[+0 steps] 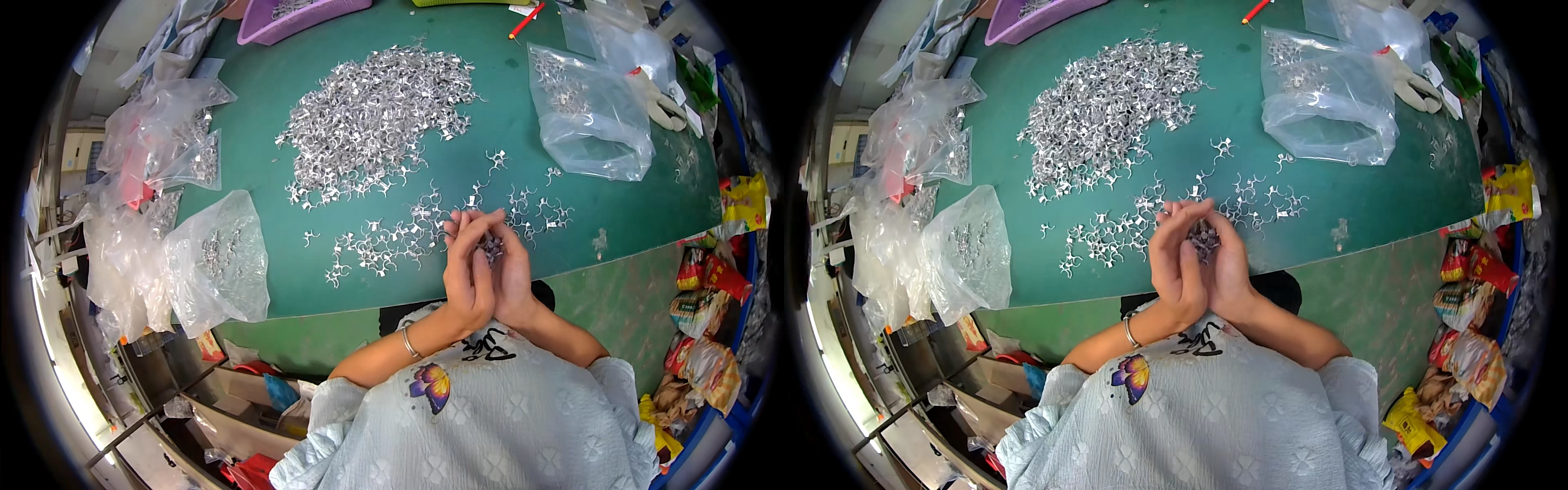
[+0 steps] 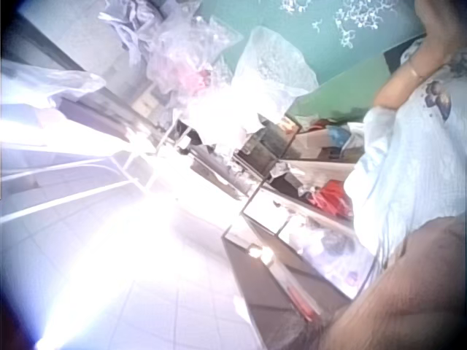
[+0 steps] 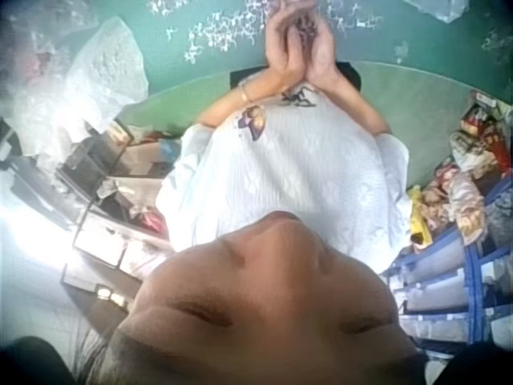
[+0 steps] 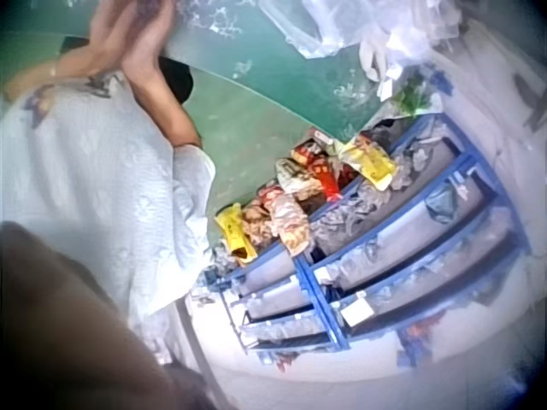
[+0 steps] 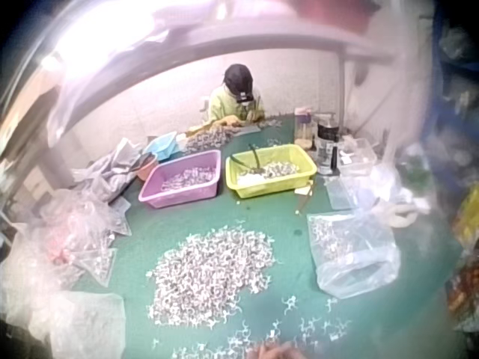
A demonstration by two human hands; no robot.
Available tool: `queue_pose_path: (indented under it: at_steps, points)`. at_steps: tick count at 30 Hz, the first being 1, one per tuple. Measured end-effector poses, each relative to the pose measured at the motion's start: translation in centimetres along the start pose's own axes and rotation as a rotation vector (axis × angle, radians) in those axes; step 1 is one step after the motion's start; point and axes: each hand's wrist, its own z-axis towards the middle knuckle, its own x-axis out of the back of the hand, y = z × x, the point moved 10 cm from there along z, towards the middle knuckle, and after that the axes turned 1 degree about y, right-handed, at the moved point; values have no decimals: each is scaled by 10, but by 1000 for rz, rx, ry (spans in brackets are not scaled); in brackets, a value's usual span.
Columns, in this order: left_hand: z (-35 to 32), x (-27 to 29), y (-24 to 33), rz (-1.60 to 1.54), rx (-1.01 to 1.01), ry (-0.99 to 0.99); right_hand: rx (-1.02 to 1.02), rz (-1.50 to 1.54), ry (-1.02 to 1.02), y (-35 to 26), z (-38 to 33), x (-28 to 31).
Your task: The person sits at a green workbench and repeatedly picks up small, silver, star-shaped metal components. They manipulate these components by hand, seemingly snapping or connecting them together, and place the resulting clusters back onto the table. The person occasionally gathers the finished clusters into a pile or transfers them into a plastic bag.
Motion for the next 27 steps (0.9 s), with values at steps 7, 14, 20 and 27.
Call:
queue_pose_path:
  at_steps: [7,14,20,27]
  points:
    - [-5,19,43,40,-348,84,-109,126,125,-4,1,36]
    - [-8,67,15,282,-87,185,149,126,324,-129,-7,45]
    - [-12,75,4,257,26,163,406,-94,170,-233,31,-4]
    - [1,100,-12,335,212,173,434,-236,-42,-233,34,-27]
